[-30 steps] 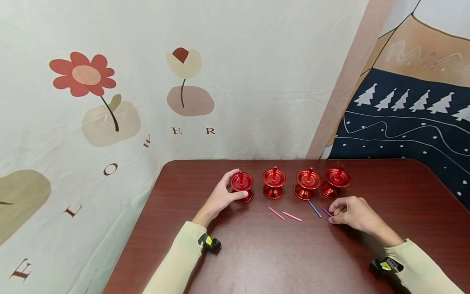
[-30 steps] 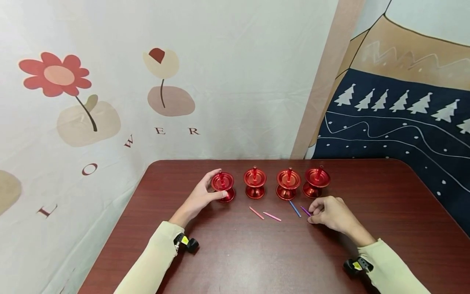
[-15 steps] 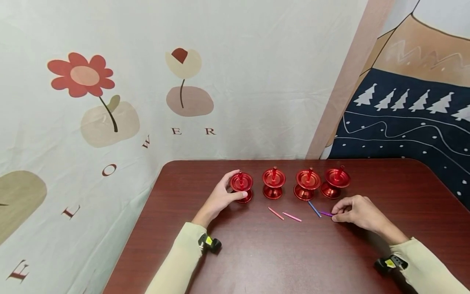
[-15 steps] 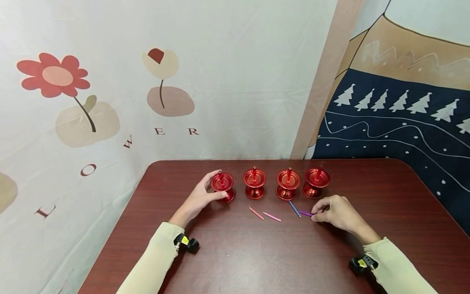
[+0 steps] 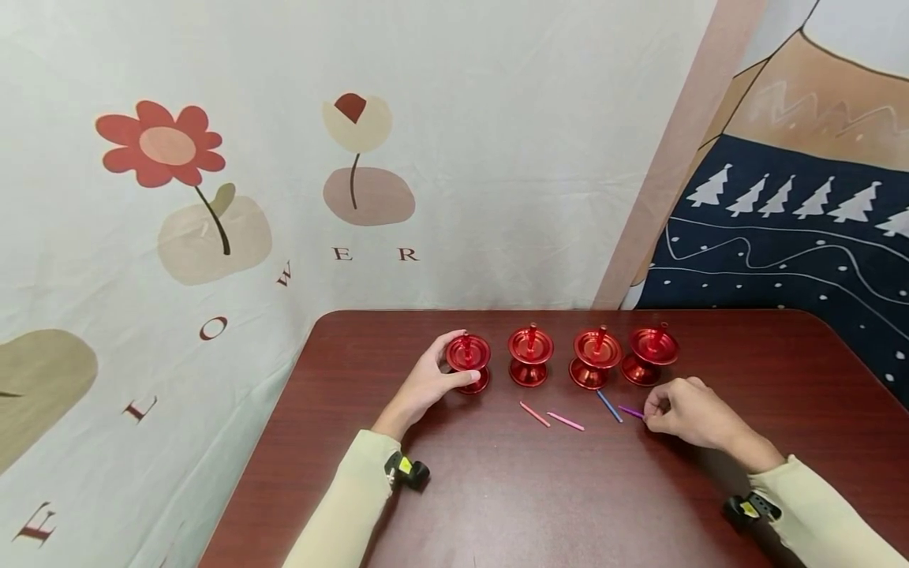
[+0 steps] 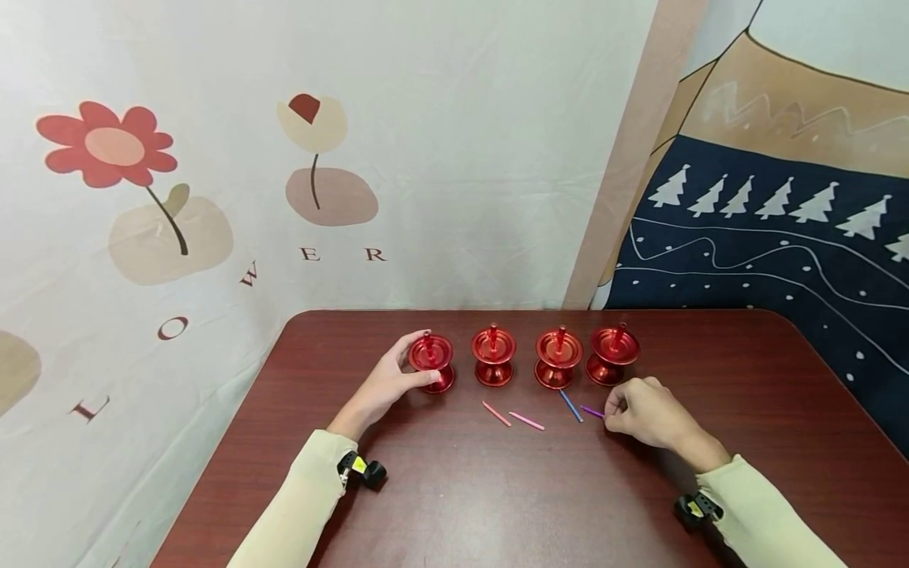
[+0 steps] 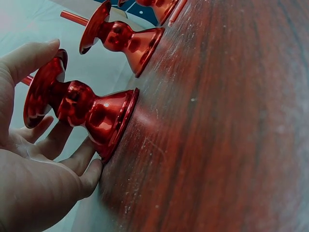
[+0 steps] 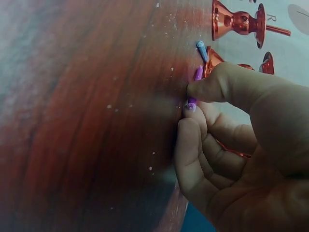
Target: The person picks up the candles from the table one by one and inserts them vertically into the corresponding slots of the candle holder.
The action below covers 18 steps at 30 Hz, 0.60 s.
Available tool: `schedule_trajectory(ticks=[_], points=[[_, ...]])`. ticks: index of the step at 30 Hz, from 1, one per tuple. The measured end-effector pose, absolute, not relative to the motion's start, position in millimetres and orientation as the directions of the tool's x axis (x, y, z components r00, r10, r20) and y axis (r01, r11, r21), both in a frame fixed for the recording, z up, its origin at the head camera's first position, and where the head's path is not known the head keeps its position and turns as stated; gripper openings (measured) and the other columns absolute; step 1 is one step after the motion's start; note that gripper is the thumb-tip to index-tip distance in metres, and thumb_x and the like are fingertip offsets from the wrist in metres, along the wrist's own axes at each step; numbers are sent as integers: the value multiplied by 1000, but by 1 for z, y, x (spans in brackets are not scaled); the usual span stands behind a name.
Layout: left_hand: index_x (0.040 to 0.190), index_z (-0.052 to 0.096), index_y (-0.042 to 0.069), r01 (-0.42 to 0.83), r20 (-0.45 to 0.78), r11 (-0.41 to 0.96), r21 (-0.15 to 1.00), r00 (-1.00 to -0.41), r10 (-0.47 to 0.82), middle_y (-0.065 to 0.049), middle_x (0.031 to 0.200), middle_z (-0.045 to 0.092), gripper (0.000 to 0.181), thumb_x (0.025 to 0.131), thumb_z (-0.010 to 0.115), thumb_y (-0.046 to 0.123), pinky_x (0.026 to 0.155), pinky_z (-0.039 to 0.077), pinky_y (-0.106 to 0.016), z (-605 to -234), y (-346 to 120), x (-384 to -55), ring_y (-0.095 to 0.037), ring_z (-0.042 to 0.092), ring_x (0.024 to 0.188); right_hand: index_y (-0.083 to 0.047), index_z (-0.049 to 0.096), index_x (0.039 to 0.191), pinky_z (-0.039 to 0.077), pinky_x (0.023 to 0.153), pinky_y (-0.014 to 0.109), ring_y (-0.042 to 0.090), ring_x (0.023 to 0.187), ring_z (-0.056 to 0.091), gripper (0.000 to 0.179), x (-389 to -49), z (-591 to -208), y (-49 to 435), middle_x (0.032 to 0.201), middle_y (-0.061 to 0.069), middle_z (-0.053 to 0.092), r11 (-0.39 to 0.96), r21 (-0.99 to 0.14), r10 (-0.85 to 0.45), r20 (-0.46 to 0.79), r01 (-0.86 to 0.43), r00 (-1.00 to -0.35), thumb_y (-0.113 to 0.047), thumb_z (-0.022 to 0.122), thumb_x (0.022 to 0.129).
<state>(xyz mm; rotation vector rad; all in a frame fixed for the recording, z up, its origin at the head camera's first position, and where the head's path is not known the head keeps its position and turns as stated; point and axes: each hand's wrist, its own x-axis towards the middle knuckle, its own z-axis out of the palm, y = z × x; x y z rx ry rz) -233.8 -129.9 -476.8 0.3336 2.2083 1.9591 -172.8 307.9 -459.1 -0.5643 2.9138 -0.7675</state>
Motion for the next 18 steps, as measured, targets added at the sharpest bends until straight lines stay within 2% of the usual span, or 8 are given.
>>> schedule_trajectory(ticks=[6,13,18], points=[[161,50,8,61,20,152,986,-965,260,-16,141,68,78,92,86,7,102,55,-37,-477,-131,-234,-30,66,126,-19,73,80,43,59,26,6,66,49,17,-174,-459,306,71,-12,60,813,-482,-352,39,-326,-935,-7,84,84],[159,52,8,47,8,155,987,-969,247,-15,140,69,76,92,87,6,103,55,-38,-477,-131,-234,-29,66,126,-21,71,79,50,62,25,-1,67,55,21,-172,-463,298,71,-17,61,761,-517,-360,167,-392,-918,-3,83,79],[160,51,7,47,9,149,988,-968,250,-16,141,68,76,92,86,6,103,55,-37,-477,-131,-233,-30,66,127,-17,74,84,52,61,23,0,69,58,21,-171,-461,287,74,-17,62,691,-578,-367,237,-434,-900,0,84,79]])
